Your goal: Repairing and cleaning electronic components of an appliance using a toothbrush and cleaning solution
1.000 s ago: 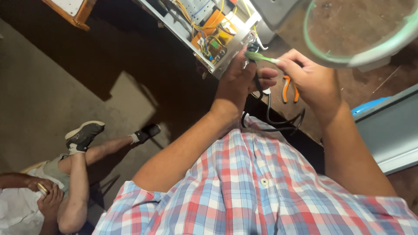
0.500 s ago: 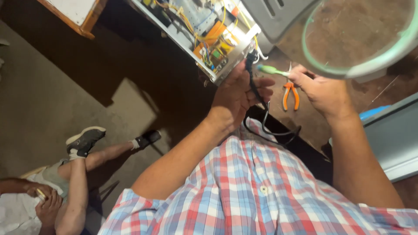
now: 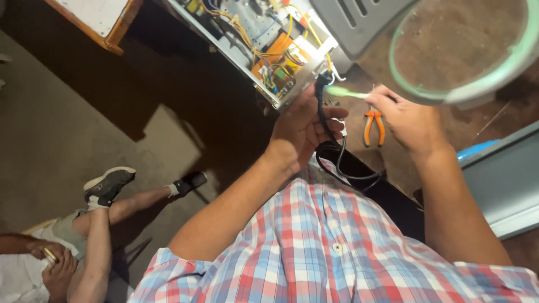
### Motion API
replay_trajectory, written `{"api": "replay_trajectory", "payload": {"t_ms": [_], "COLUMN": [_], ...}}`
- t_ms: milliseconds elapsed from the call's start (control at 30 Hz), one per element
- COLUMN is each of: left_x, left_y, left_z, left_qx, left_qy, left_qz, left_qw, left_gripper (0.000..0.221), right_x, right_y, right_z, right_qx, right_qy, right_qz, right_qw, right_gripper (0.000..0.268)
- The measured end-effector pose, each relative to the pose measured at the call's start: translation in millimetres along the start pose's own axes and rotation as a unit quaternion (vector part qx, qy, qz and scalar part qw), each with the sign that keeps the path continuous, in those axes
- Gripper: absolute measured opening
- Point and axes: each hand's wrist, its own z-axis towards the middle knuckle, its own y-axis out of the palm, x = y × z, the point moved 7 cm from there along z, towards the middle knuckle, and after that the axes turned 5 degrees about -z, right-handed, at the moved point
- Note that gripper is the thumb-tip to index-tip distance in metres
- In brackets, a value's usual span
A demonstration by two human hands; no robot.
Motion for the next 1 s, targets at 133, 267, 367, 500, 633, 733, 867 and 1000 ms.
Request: {"api": "replay_trajectory", "payload": {"t_ms": [133, 267, 367, 500, 633, 733, 867, 1000], "left_x": [1.0, 4.1, 1.7, -1.4, 3.7, 9.6, 14.0, 1.6], "left_y": [10.4, 4.2, 8.9, 3.1, 8.1, 15.9, 13.4, 1.8], "left_z": [-9.5, -0.5, -7.1, -4.1, -11.3, -12.0, -2.9, -2.6], "left_qx": [0.006, 0.013, 0.013, 0.033, 0.018, 0.002, 0.038, 0.061], "left_qy": [0.011, 0.022, 0.003, 0.016, 0.021, 0.018, 0.019, 0.005], "left_qz": [0.016, 0.009, 0.034, 0.060, 0.067, 0.071, 0.109, 0.186], "left_qw": [1.000, 1.000, 0.999, 0.998, 0.997, 0.997, 0.993, 0.981], "left_gripper": [0.057, 0.087, 0.080, 0.072, 0.070, 0.071, 0.086, 0.070], "right_x": [-43.3, 2.1, -29.6, -32.9, 11.2, -6.9, 29.4, 171.9], "right_y": [1.4, 6.1, -13.2, -5.7, -17.4, 15.5, -16.5, -23.5], "right_z": [-12.3, 3.4, -6.9, 5.9, 2.7, 12.3, 9.7, 10.0], "right_qx": [0.044, -0.052, 0.125, 0.083, 0.153, 0.001, 0.073, 0.073], "right_qy": [-0.056, 0.117, -0.093, -0.088, -0.083, -0.032, 0.039, 0.121], "right_qz": [0.043, -0.095, 0.078, 0.028, -0.065, 0.102, -0.029, -0.180], "right_qw": [0.997, 0.987, 0.985, 0.992, 0.983, 0.994, 0.996, 0.974], "right_gripper": [0.020, 0.030, 0.058, 0.023, 0.038, 0.027, 0.045, 0.032]}}
